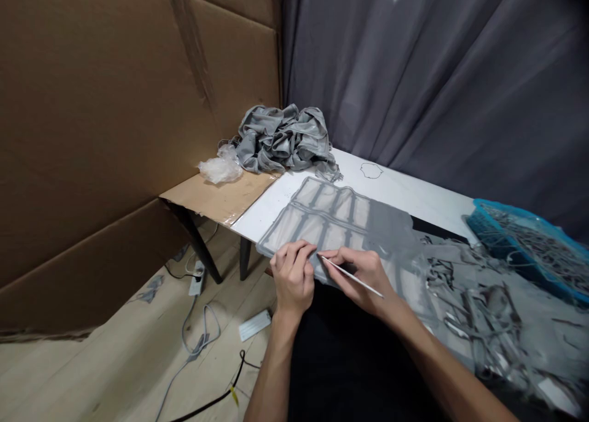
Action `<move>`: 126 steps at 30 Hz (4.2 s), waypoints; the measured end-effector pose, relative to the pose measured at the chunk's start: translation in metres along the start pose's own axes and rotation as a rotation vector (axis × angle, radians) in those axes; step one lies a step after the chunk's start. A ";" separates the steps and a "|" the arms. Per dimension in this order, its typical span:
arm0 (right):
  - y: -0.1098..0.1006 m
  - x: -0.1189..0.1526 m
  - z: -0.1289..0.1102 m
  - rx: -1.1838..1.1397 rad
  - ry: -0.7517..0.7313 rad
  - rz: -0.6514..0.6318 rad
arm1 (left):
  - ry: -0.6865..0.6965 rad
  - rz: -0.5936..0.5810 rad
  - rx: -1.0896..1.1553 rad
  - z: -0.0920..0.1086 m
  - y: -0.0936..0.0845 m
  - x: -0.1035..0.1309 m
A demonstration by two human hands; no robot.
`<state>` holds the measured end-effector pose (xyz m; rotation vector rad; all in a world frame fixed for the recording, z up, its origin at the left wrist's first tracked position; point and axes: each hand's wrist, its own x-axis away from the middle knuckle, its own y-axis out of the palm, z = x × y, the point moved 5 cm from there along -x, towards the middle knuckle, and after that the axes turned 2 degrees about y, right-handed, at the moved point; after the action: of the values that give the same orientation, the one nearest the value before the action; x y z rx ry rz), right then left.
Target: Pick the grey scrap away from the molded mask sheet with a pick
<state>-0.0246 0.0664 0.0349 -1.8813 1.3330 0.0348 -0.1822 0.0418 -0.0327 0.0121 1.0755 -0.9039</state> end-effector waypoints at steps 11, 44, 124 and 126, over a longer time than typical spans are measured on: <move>-0.003 0.008 -0.003 0.000 -0.059 -0.051 | -0.005 -0.006 -0.001 -0.002 0.001 0.001; 0.003 0.008 -0.007 0.140 0.128 0.205 | 0.014 0.010 -0.004 0.000 0.000 0.000; 0.012 0.013 -0.009 -0.007 0.094 0.124 | 0.023 0.019 0.003 -0.001 0.001 0.001; 0.013 0.013 -0.012 0.031 0.073 0.104 | 0.015 0.014 0.004 -0.002 0.001 0.001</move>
<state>-0.0340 0.0480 0.0294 -1.8009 1.4721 -0.0010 -0.1829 0.0428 -0.0355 0.0300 1.0867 -0.8945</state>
